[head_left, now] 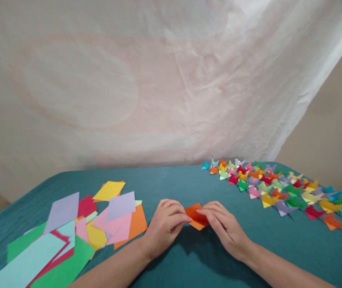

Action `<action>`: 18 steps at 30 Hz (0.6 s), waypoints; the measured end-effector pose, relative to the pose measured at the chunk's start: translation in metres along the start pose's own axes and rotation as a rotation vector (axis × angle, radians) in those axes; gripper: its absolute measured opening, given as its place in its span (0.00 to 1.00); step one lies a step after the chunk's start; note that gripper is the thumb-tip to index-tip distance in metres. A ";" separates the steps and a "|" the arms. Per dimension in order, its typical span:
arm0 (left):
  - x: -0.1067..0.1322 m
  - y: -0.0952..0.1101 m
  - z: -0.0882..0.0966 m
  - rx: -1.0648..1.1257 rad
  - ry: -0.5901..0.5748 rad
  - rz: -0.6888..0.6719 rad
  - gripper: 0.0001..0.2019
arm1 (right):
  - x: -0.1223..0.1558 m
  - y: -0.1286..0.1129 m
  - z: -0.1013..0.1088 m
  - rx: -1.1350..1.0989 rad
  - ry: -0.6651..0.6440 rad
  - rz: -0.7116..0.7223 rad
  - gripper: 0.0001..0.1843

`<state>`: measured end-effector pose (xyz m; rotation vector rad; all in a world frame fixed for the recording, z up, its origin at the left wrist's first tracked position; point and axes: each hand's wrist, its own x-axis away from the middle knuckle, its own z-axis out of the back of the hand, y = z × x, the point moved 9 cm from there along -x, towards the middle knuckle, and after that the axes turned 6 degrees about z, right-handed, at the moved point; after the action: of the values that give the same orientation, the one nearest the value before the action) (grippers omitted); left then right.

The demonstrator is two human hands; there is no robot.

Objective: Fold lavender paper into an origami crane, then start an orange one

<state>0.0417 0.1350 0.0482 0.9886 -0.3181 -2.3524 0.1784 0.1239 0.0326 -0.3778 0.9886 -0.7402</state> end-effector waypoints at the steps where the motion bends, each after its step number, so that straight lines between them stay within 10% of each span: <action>1: -0.001 0.001 0.000 0.002 -0.001 -0.001 0.09 | 0.000 0.003 0.001 -0.004 0.012 -0.019 0.14; 18: -0.001 -0.014 -0.002 -0.099 0.008 0.136 0.07 | 0.003 0.032 0.004 -0.077 0.067 -0.261 0.16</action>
<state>0.0374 0.1471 0.0415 0.9007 -0.2554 -2.2188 0.1954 0.1438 0.0143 -0.5594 1.0444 -0.9569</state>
